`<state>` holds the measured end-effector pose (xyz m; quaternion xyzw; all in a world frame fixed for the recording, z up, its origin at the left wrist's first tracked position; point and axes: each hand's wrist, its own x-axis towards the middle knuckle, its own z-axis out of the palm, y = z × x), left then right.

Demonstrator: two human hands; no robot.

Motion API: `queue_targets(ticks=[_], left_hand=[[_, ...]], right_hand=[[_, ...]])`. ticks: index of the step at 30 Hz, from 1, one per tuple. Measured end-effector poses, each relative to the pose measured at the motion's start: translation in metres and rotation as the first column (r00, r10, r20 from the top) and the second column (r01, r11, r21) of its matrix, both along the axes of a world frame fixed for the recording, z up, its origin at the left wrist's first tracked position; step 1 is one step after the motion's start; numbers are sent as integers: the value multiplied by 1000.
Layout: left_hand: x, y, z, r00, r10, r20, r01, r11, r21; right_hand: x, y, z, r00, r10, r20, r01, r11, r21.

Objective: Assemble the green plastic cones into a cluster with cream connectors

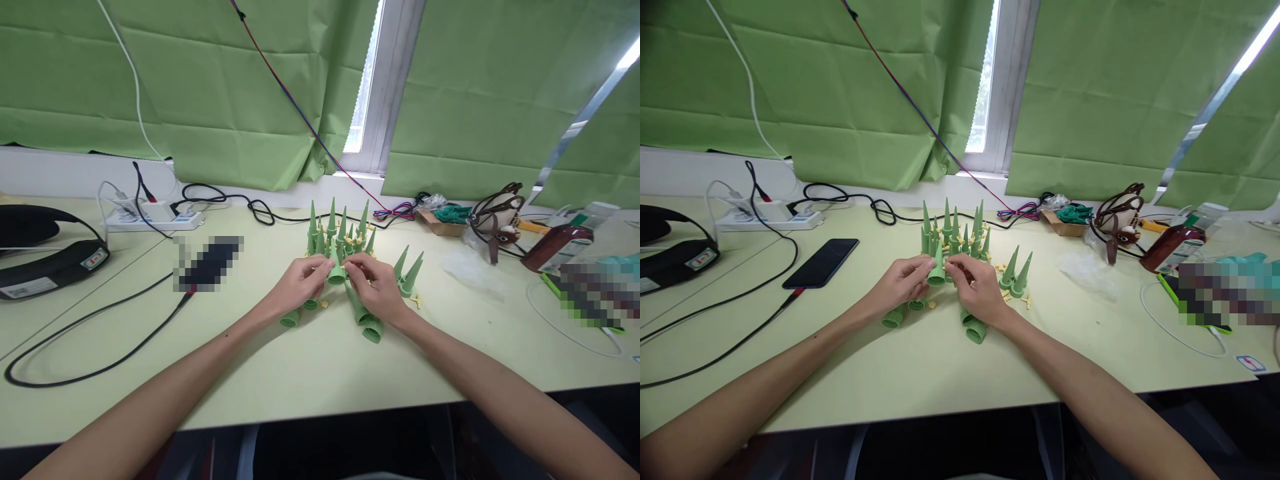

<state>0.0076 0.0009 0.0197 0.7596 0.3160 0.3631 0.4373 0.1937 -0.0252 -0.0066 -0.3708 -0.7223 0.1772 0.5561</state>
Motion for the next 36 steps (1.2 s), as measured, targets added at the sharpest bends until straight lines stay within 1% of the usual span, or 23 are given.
queue_targets(ticks=[7, 13, 18, 21, 23, 28, 31, 33, 36], left_hand=[[-1, 2, -2, 999, -30, -13, 30, 997, 68], [-1, 1, -1, 999, -5, -40, 11, 986, 166], [-1, 0, -1, 997, 38, -66, -19, 965, 260], [-1, 1, -3, 996, 61, -61, -36, 939, 342], [-1, 1, -5, 996, 72, -59, -42, 911, 409], [-2, 4, -11, 994, 98, -43, -55, 812, 581], [-2, 5, -12, 995, 89, -42, -41, 765, 643], [-2, 5, -12, 995, 82, -52, -28, 755, 655], [-2, 4, -12, 993, 78, -84, -4, 757, 653]], right_hand=[[0, 0, 1, 999, -25, 25, 26, 1000, -12], [1, 1, 2, 999, -30, 37, 31, 999, -11], [1, 1, 2, 998, -40, 49, 41, 999, -15], [0, 1, 2, 998, -46, 47, 48, 998, -35], [1, 0, 2, 998, -45, 41, 47, 998, -49], [1, 0, 2, 999, -36, 30, 39, 996, -74], [1, 0, 3, 999, -31, 34, 34, 994, -100], [1, 1, 3, 999, -37, 38, 40, 994, -104], [1, 1, 3, 998, -48, 41, 52, 994, -101]])
